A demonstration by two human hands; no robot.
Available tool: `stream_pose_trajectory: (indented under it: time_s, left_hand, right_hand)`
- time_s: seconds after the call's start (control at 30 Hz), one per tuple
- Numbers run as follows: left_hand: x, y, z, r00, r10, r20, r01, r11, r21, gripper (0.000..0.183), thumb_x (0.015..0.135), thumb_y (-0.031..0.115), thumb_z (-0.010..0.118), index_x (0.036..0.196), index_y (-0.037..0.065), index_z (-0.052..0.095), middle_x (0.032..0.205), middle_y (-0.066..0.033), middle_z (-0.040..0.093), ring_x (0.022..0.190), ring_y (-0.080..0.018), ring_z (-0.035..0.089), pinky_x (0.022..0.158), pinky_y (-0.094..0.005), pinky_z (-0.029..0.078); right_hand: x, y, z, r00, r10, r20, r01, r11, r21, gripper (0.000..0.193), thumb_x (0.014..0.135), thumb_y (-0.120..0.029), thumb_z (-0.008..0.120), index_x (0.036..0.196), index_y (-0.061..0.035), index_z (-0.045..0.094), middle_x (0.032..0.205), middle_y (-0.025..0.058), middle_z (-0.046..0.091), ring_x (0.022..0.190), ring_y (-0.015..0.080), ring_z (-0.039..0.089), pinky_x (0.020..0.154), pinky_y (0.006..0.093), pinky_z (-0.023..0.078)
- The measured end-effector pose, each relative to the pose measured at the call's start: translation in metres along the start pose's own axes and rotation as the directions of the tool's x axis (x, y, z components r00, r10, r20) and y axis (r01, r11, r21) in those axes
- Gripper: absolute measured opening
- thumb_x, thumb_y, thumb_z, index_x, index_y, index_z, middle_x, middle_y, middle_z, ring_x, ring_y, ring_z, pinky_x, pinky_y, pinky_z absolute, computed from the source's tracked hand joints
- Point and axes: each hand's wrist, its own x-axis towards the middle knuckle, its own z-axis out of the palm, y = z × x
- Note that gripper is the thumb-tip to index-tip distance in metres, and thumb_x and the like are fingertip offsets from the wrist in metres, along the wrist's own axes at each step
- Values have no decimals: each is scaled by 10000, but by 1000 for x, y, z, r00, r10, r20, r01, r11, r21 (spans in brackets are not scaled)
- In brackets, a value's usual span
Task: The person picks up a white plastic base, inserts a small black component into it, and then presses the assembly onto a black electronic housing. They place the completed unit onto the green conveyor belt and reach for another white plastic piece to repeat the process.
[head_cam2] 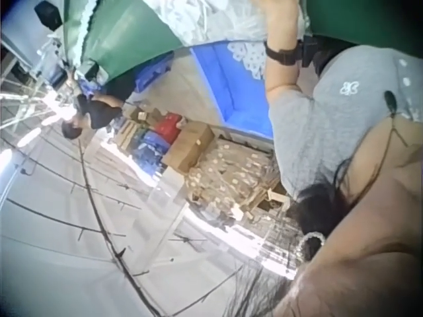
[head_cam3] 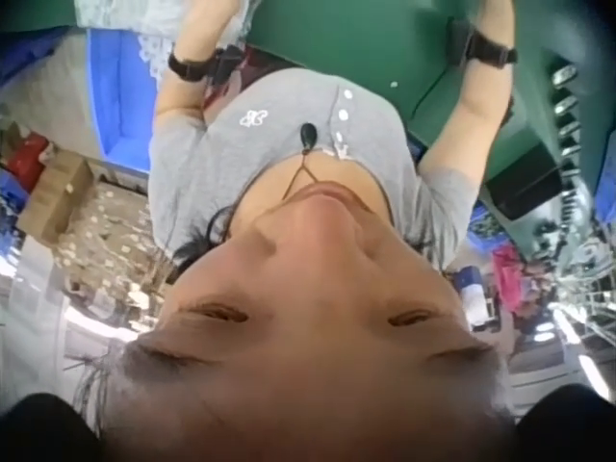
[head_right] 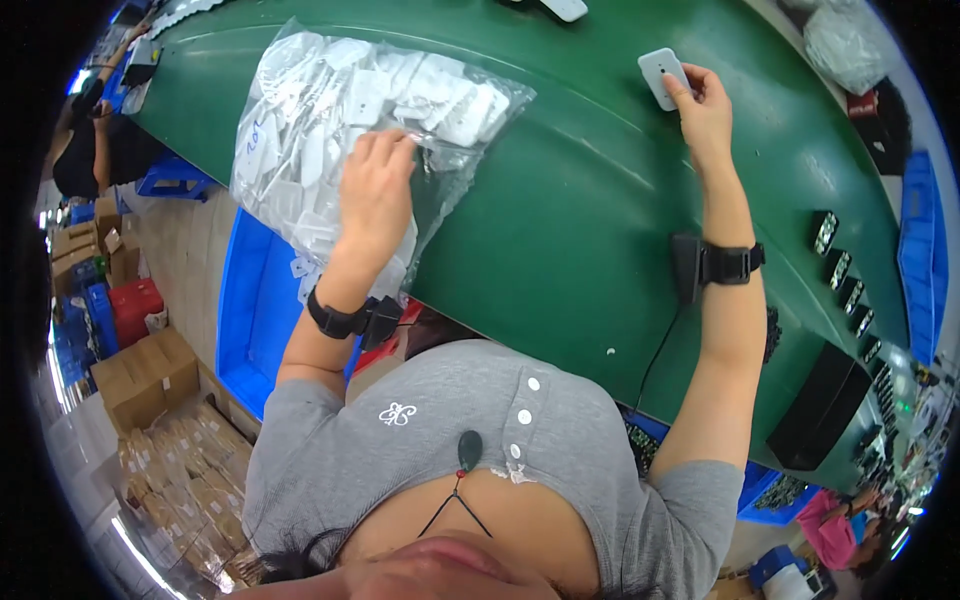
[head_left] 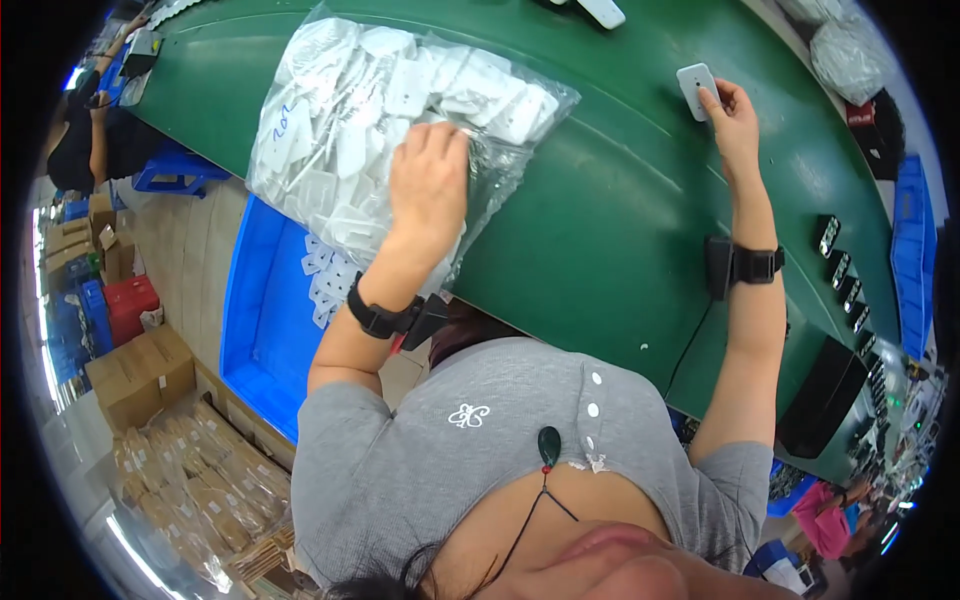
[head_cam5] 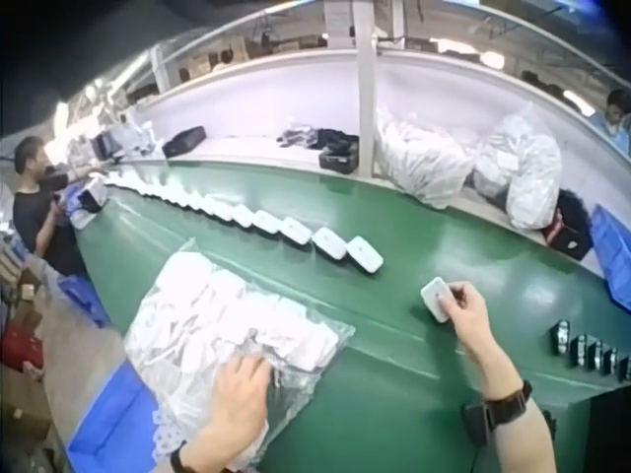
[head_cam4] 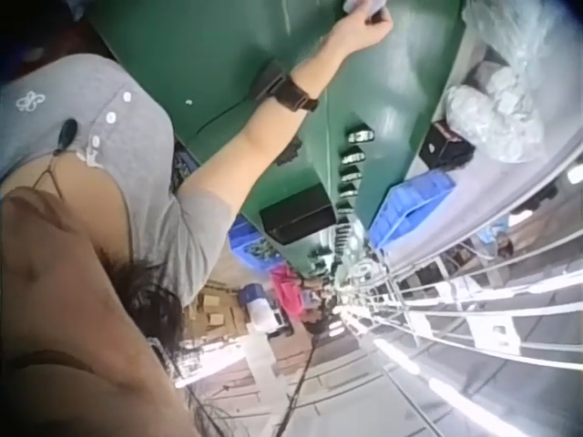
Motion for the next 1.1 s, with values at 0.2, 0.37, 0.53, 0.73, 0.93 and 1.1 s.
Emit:
stream_pose_trajectory:
  time_s: [0.2,0.37,0.53,0.73,0.93,1.1]
  left_hand:
    - [18,20,4,998,47,-37,-51,992,-114,434,735,132,712,1150,91,593,1137,-89,534,1065,-275,513,850,-402,425]
    - [17,15,21,999,-23,-29,20,995,-97,594,687,186,758,1248,109,578,1145,-110,518,1058,-283,510,824,-405,415]
    - [27,16,28,992,-30,-119,22,998,-62,367,732,232,681,1066,82,653,1011,-88,537,932,-252,529,755,-358,433]
    - [24,9,26,991,-118,-62,103,975,-198,260,733,206,724,933,60,643,949,-97,533,886,-280,564,713,-388,484]
    - [14,-4,-8,982,-180,63,190,891,-413,221,791,239,728,932,79,672,860,-96,571,791,-291,611,673,-383,502]
    - [-5,-19,-24,938,-286,194,340,660,-670,167,890,210,667,924,50,694,766,-88,621,689,-216,635,617,-316,493]
  right_hand:
    - [69,7,15,993,-8,118,13,999,-44,351,895,-200,684,1177,-4,615,1066,50,640,986,128,577,878,267,442]
    - [99,-9,41,942,0,336,48,990,-135,352,916,-248,649,1185,-21,629,1058,25,646,971,108,570,879,244,421]
    - [125,2,33,918,39,394,31,985,-169,367,926,-277,637,1198,-31,629,1085,22,646,993,104,570,889,234,416]
    - [101,-10,30,979,-11,204,54,977,-208,424,946,-345,609,1250,-50,598,1118,37,642,1016,128,575,899,264,423]
    - [20,-40,-20,989,-83,121,98,988,-122,375,986,-323,544,1226,-41,601,1110,64,642,1031,142,583,887,283,440]
    - [-76,-53,-53,995,-60,84,65,996,-58,321,1000,-270,528,1196,-31,612,1086,61,647,1000,126,585,866,263,443]
